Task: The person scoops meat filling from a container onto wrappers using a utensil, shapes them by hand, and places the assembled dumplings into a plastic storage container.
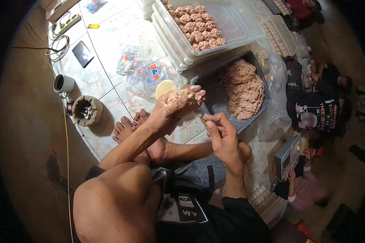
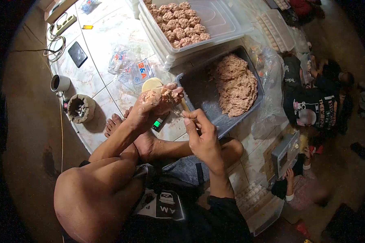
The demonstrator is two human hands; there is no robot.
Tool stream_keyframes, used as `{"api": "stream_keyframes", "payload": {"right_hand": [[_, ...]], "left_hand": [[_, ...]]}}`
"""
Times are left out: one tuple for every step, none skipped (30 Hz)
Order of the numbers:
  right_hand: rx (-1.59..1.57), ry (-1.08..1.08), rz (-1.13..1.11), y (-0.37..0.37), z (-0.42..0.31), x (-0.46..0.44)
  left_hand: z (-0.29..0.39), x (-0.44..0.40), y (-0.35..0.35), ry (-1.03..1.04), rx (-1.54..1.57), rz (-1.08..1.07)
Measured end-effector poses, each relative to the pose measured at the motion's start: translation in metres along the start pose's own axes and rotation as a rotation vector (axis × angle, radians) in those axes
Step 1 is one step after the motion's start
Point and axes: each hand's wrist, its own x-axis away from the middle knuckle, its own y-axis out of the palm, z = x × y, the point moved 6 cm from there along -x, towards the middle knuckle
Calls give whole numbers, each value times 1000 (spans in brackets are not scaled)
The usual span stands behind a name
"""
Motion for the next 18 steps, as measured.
{"api": "stream_keyframes", "payload": {"right_hand": [[64, -55, 79, -3, -4, 2], [130, -110, 155, -7, -9, 3], [164, -166, 242, -17, -16, 3], [197, -220, 325, -31, -23, 4], [229, -274, 410, -45, -30, 6], [167, -226, 414, -56, -28, 6], [106, -177, 419, -66, -26, 7], [44, -130, 422, -71, -24, 8], [38, -111, 325, -63, -25, 7], [31, -90, 228, -51, -26, 9], [24, -69, 134, -39, -25, 10], [-31, -27, 51, -25, -16, 8], [-86, 17, -32, -10, -2, 6], [-142, 60, -117, 0, 7, 5], [-143, 90, -100, -1, 9, 5], [-145, 118, -85, -4, 10, 4], [-144, 146, -76, -7, 9, 2], [-15, 51, -18, -14, 0, 3]], "left_hand": [[1, -1, 2, 13, 22, 36], [3, -2, 2, 29, 46, 74], [2, -5, 2, 43, 68, 48], [0, -8, -1, 59, 90, 25], [-2, -9, -4, 72, 111, 2], [-5, -10, -6, 65, 118, 12], [-8, -10, -9, 57, 126, 20], [-10, -10, -11, 51, 134, 28], [-9, -11, -8, 54, 147, 14], [-7, -11, -5, 55, 161, 1], [-6, -12, -2, 54, 175, -14], [-5, -12, 2, 39, 191, -29], [-4, -12, 6, 24, 209, -43], [-4, -11, 8, 9, 225, -56], [-4, -9, 9, 12, 199, -77], [-3, -7, 8, 17, 172, -98], [-2, -6, 7, 27, 146, -116], [-1, -5, 6, 26, 108, -95]]}}
